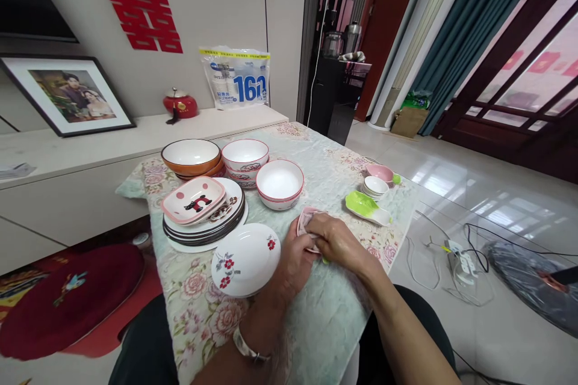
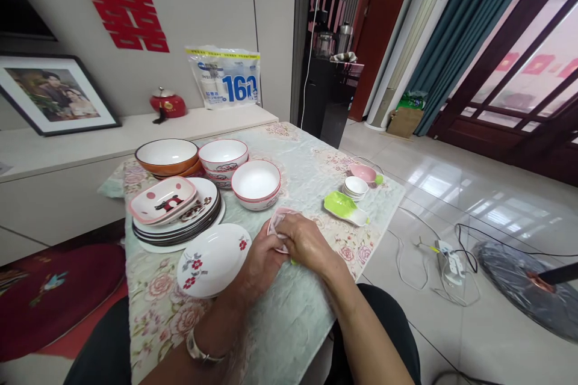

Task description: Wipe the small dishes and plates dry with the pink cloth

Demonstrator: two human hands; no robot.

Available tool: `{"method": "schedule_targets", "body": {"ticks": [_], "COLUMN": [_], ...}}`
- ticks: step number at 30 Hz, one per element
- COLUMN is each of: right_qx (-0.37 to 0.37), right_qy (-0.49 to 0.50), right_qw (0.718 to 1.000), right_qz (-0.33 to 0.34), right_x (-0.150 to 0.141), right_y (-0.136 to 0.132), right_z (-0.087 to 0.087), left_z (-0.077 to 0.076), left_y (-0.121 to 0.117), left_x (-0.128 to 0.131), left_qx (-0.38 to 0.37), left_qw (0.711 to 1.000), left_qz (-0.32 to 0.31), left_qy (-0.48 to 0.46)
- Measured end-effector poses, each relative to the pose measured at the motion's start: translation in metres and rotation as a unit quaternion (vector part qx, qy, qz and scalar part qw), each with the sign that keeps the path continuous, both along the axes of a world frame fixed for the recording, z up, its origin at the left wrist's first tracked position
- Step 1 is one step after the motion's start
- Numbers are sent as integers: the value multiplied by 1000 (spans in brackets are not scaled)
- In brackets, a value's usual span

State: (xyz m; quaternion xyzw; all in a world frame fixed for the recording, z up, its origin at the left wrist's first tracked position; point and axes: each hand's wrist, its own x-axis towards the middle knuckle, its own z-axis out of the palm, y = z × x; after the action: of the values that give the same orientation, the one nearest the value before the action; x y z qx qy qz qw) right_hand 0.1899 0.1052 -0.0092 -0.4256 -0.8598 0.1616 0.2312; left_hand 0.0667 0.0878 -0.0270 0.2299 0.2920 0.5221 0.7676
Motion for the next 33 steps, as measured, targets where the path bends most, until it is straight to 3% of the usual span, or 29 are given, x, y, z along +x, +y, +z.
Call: {"method": "schedule_targets", "body": {"ticks": [4, 11, 14, 17, 19, 21, 24, 28, 31, 33], "right_qx": [10, 104, 140, 157, 146, 132, 145, 139, 59, -30], "right_qy": [-71, -215, -187, -81, 0, 33, -32, -85, 25, 131], "right_qw": [997, 963, 952, 949, 958, 972, 980, 977, 991, 984], "right_qz": [2, -121, -195, -260, -246, -190, -136, -139, -117, -114], "right_x": [8, 11, 17, 24, 26, 23, 16, 16, 26, 31], "right_y": [-5, -12, -6, 0, 2, 1, -1, 2, 6, 9], "right_z": [8, 13, 7, 0, -3, -4, -4, -2, 1, 1], "left_z": [1, -5, -8, -10, -12, -14, -19, -23, -24, -25], "left_y": [0, 1, 2, 3, 3, 2, 0, -2, -1, 0], "left_x": [2, 5, 4, 2, 2, 3, 6, 8, 6, 5], "left_qx": [-21, -14, -15, -19, -16, -7, 11, 65, 93, 101], "left_qw": [999, 999, 999, 999, 999, 998, 994, 987, 982, 979], "left_qz": [17, 33, 30, 26, 18, 9, 1, 0, -3, 14], "left_qy": [-18, -5, 6, 26, 45, 64, 106, 145, 165, 178]}}
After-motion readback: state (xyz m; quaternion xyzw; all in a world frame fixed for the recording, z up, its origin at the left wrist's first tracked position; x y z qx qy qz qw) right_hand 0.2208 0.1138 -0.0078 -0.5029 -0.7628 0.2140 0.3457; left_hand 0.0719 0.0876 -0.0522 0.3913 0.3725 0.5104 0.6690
